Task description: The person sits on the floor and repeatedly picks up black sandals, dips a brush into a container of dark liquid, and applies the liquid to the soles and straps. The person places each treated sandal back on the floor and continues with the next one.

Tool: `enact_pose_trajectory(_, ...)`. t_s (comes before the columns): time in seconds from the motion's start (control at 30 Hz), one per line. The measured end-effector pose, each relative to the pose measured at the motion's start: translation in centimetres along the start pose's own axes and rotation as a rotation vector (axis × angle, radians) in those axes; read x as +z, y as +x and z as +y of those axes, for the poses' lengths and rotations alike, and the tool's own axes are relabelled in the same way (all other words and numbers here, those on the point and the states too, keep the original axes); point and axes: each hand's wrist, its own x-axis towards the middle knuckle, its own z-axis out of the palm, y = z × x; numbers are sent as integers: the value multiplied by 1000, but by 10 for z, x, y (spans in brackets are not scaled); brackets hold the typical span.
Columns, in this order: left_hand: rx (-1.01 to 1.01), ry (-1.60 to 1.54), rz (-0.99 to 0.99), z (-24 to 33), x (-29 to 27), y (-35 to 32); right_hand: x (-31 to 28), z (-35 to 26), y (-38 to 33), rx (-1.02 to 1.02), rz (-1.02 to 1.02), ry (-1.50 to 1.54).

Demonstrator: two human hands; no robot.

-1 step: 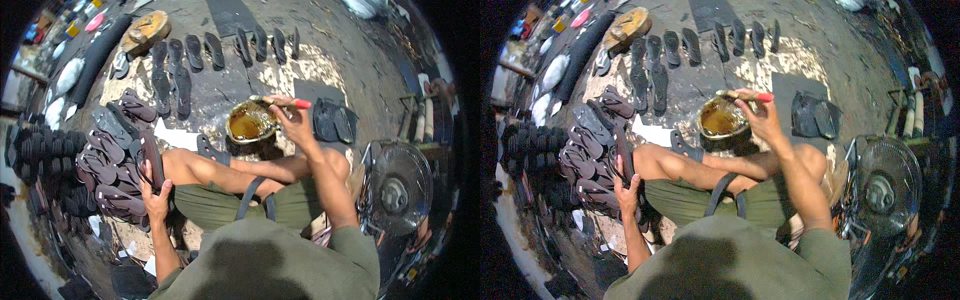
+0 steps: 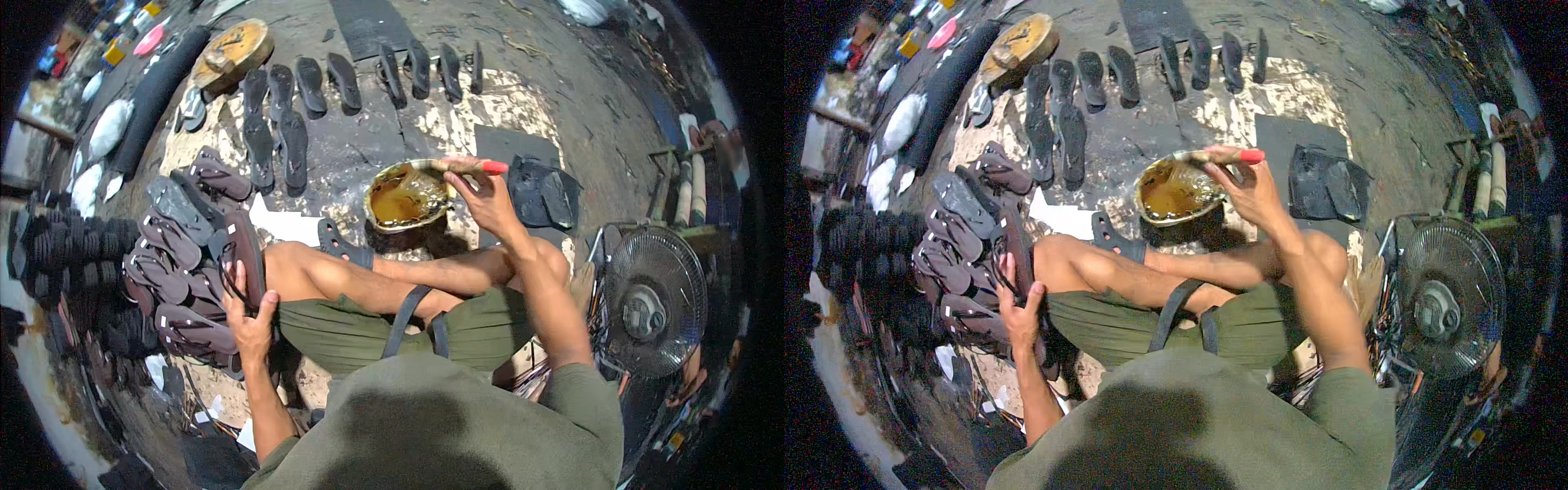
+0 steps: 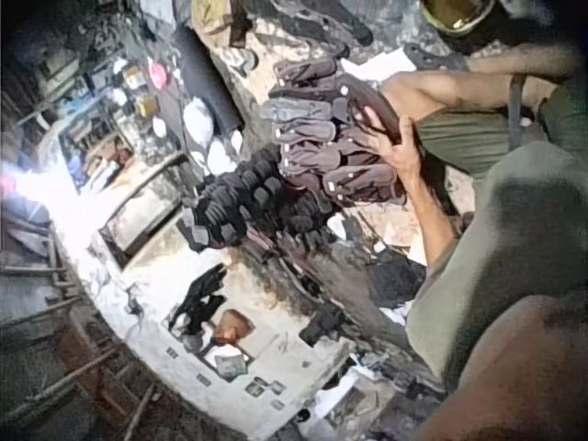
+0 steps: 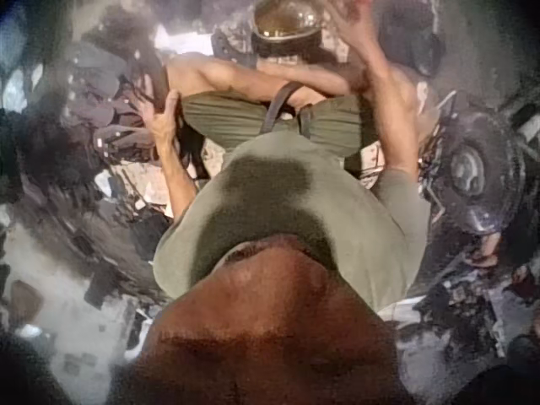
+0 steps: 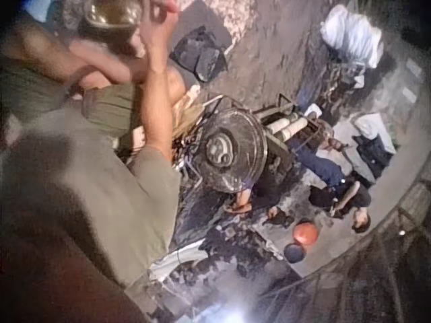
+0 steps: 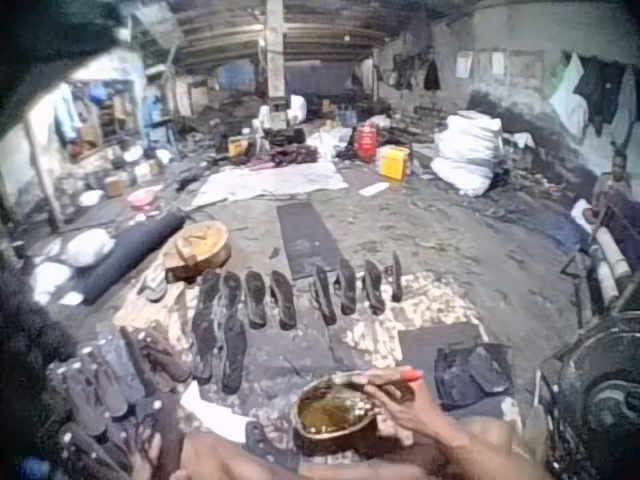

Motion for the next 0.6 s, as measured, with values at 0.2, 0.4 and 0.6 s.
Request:
enact_pose_trajectory(0.2,-312,-1231,-57,32,-4,32,-62,-44,-2,238,229,-190)
enact_pose_trajectory(0.4,-538,-1797,-370,124,86,32,84,-143,4,-206,147,292)
enact_pose_trajectory(0.6,-570,-1829,-352,110,96,31,88,-138,-50,-314,-98,609)
